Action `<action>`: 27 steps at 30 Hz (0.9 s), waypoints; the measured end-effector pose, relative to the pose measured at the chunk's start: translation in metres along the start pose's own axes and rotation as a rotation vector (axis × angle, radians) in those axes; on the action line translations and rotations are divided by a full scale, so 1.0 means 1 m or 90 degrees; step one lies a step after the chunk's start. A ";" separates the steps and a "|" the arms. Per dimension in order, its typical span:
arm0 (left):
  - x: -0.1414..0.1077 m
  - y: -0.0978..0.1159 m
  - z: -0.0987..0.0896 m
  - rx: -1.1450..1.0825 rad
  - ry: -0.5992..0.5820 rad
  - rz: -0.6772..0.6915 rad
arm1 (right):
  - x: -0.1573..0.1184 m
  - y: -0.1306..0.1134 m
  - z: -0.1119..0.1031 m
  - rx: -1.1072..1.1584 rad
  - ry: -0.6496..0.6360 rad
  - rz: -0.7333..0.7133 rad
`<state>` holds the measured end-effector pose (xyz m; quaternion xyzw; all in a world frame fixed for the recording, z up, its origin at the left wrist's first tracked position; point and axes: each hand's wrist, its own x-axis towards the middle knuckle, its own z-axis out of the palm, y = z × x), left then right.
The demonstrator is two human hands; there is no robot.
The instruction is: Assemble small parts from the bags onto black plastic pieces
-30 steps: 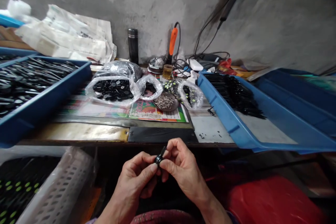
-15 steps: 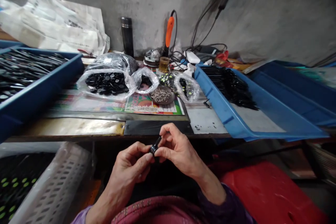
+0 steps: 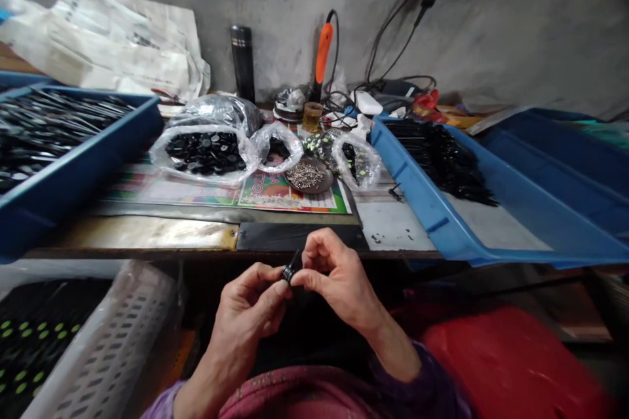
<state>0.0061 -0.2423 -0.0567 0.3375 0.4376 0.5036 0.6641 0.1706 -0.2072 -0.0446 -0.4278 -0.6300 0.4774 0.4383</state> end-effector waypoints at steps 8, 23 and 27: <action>-0.001 0.000 -0.001 -0.065 0.000 -0.015 | -0.011 0.001 0.013 -0.077 0.052 -0.149; -0.003 -0.001 -0.002 -0.087 0.018 -0.015 | -0.018 0.003 0.025 -0.235 0.118 -0.301; -0.003 -0.001 -0.001 -0.096 0.012 -0.016 | -0.021 0.001 0.025 -0.304 0.098 -0.349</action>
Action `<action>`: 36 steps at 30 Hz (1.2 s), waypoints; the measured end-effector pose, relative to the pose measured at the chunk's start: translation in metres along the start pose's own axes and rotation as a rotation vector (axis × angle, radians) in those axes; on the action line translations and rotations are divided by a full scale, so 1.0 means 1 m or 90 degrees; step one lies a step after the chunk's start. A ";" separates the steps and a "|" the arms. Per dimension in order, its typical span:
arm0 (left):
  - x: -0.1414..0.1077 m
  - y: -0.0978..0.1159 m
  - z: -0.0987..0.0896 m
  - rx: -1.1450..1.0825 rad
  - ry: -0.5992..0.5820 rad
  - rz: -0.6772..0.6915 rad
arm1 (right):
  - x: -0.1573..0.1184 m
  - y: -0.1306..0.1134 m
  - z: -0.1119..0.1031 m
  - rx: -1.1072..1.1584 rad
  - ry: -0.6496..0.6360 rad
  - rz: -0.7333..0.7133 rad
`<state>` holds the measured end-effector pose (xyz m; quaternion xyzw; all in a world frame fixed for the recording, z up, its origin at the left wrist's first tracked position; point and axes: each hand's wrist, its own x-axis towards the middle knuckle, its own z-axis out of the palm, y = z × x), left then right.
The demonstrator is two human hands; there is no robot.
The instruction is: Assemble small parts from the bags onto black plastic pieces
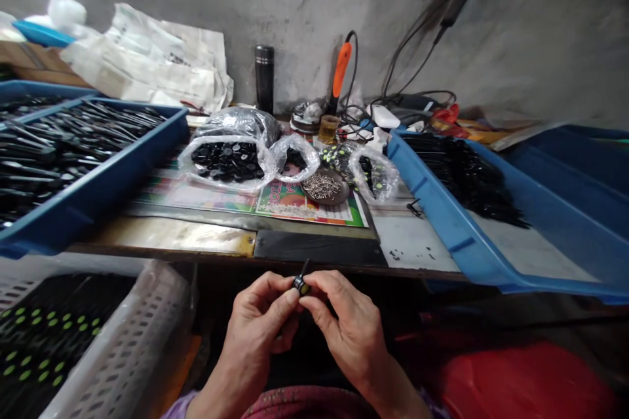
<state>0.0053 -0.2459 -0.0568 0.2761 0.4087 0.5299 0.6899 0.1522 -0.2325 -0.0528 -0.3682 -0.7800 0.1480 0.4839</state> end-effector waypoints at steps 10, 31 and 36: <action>-0.006 0.002 0.004 0.039 0.011 0.018 | 0.002 -0.007 0.003 -0.041 0.044 0.022; -0.006 0.008 0.005 0.031 0.052 0.021 | 0.005 -0.002 0.015 -0.208 0.067 -0.047; -0.008 0.010 0.006 0.028 0.041 0.020 | 0.006 -0.005 0.020 -0.188 0.172 -0.006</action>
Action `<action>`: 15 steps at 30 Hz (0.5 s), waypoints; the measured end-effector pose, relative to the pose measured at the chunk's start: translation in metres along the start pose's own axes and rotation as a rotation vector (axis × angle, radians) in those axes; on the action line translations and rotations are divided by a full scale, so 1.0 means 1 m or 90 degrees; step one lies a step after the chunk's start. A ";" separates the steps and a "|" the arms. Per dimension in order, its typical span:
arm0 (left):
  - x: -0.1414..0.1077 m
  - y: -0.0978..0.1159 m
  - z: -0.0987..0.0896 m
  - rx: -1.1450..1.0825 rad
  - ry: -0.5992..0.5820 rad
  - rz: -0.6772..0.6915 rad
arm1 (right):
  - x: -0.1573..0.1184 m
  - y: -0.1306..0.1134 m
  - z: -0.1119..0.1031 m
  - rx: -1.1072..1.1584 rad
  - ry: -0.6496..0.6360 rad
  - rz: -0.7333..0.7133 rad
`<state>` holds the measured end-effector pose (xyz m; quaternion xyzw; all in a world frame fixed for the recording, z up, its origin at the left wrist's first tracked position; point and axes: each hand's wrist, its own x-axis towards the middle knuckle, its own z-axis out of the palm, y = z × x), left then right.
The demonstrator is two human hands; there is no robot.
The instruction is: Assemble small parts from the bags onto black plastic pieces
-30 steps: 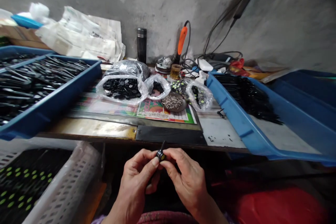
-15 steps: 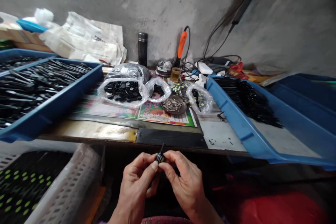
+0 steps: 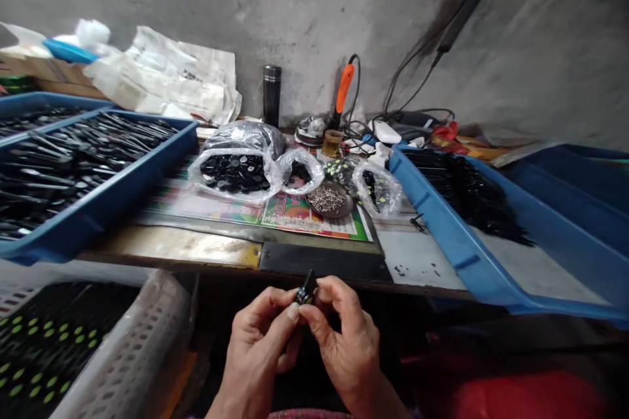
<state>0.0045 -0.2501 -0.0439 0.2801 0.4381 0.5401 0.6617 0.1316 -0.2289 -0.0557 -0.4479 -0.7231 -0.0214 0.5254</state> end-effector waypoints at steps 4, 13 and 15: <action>0.000 0.000 0.000 -0.016 -0.006 0.003 | 0.002 -0.003 -0.001 0.034 -0.016 0.001; 0.002 0.000 -0.001 -0.030 0.007 0.001 | 0.002 -0.007 -0.002 0.046 -0.029 -0.012; 0.001 0.001 -0.001 -0.026 0.009 0.010 | 0.003 -0.008 -0.005 0.058 -0.043 -0.001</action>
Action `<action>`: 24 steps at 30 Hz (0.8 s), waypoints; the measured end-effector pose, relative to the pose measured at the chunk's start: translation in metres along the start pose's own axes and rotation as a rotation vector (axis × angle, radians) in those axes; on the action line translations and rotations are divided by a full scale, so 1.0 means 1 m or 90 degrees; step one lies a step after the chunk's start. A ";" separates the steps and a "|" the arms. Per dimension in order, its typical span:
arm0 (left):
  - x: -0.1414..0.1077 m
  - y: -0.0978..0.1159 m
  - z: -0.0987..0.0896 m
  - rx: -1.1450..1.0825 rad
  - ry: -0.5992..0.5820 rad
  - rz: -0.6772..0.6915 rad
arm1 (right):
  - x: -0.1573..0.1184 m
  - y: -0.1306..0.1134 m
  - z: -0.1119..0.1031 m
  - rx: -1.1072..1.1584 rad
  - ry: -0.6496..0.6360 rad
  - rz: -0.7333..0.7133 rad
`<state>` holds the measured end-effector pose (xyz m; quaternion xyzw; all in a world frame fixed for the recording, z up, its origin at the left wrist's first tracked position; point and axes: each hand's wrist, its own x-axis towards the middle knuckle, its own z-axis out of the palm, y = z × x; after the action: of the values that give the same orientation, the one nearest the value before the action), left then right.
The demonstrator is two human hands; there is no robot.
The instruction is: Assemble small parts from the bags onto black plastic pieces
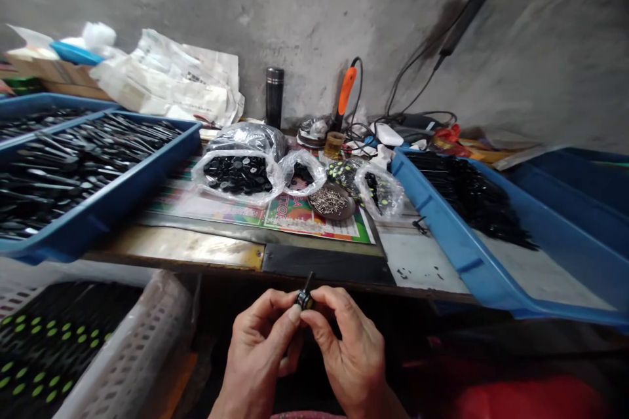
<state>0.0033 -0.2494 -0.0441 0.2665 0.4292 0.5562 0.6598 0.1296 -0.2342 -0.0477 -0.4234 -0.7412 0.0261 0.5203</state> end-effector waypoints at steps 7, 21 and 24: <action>-0.002 -0.002 0.000 0.018 -0.003 0.020 | 0.001 0.002 -0.006 0.021 -0.059 0.025; -0.003 -0.004 -0.003 0.019 0.009 0.018 | 0.005 0.008 0.002 -0.113 -0.055 -0.070; -0.003 -0.005 -0.003 0.011 0.016 0.015 | 0.003 0.006 0.006 -0.104 -0.004 -0.052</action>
<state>0.0034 -0.2534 -0.0486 0.2700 0.4392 0.5634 0.6456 0.1284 -0.2258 -0.0511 -0.4338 -0.7593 -0.0547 0.4820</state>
